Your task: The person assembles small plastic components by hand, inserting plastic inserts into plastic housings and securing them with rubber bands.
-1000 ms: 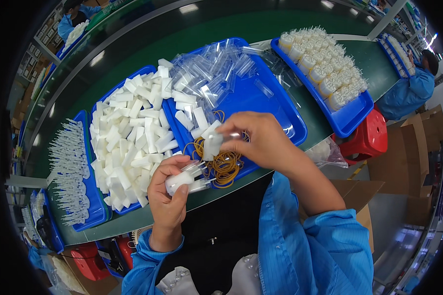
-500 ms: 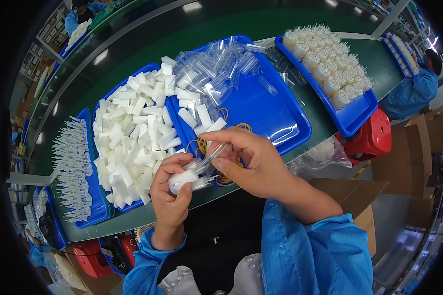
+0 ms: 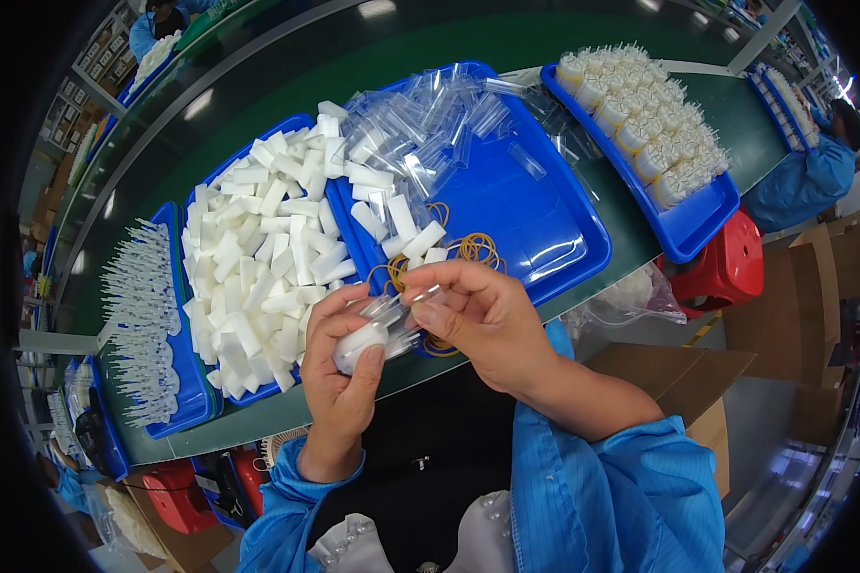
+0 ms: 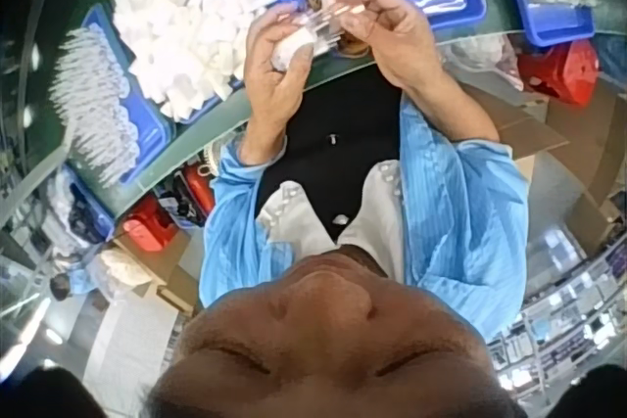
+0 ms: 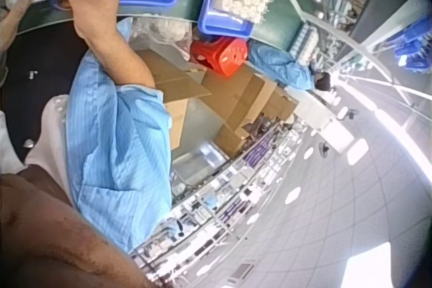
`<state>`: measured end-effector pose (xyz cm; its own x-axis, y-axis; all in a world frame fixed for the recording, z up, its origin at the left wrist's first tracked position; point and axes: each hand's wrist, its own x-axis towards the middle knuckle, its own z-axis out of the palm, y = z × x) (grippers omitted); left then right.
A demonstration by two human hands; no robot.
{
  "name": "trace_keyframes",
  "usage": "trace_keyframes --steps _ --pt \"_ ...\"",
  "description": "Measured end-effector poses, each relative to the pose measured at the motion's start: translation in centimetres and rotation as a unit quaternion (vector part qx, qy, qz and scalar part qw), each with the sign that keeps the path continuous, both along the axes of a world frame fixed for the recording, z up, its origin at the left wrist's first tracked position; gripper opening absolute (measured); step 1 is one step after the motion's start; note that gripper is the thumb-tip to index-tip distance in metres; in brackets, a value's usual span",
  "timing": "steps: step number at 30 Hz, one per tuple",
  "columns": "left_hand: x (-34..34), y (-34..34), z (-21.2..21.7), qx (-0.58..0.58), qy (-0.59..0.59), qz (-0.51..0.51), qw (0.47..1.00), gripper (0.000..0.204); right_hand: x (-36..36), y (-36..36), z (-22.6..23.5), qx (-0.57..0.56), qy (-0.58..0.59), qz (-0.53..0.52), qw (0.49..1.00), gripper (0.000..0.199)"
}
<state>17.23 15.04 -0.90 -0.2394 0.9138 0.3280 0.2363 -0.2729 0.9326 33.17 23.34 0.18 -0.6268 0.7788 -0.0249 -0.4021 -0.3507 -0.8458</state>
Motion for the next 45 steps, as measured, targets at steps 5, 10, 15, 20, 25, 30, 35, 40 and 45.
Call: trace_keyframes --steps 5,10,15,20,25,30,35,40,45 --pt "0.0 0.2 -0.2 -0.028 -0.035 -0.004 0.999 0.017 -0.1 -0.3 0.1 0.087 -0.048 -0.033 0.994 0.03" --pt "0.4 0.1 -1.5 -0.021 -0.184 -0.005 0.983 0.011 -0.3 -0.6 0.2 0.123 -0.069 -0.05 0.989 0.029" --pt "0.3 0.4 -0.7 0.047 0.019 0.019 0.999 0.013 -0.4 -1.1 0.0 0.088 -0.022 -0.054 0.994 0.029" --pt "-0.3 0.3 -0.5 0.027 0.044 -0.024 0.998 0.016 0.2 0.2 0.9 0.072 -0.1 0.0 0.992 0.028" --pt "-0.4 0.3 -0.2 0.01 0.043 -0.06 0.997 0.024 0.6 0.6 1.7 0.035 -0.131 0.031 0.99 0.027" --pt "-0.2 0.1 -0.9 0.042 0.023 -0.016 0.999 0.035 0.9 0.5 2.0 0.343 -0.237 0.006 0.909 0.025" --pt "0.2 0.4 -1.2 0.084 0.04 -0.01 0.996 0.036 0.5 -0.3 0.7 0.242 -0.149 -0.046 0.958 0.024" --pt "0.5 0.3 -1.3 0.061 0.036 -0.022 0.997 0.028 0.6 -0.7 1.1 0.314 -0.221 -0.101 0.918 0.023" --pt "0.5 0.1 -1.5 0.079 -0.008 -0.022 0.997 0.014 0.6 -0.6 0.9 0.415 -0.218 -0.128 0.874 0.022"
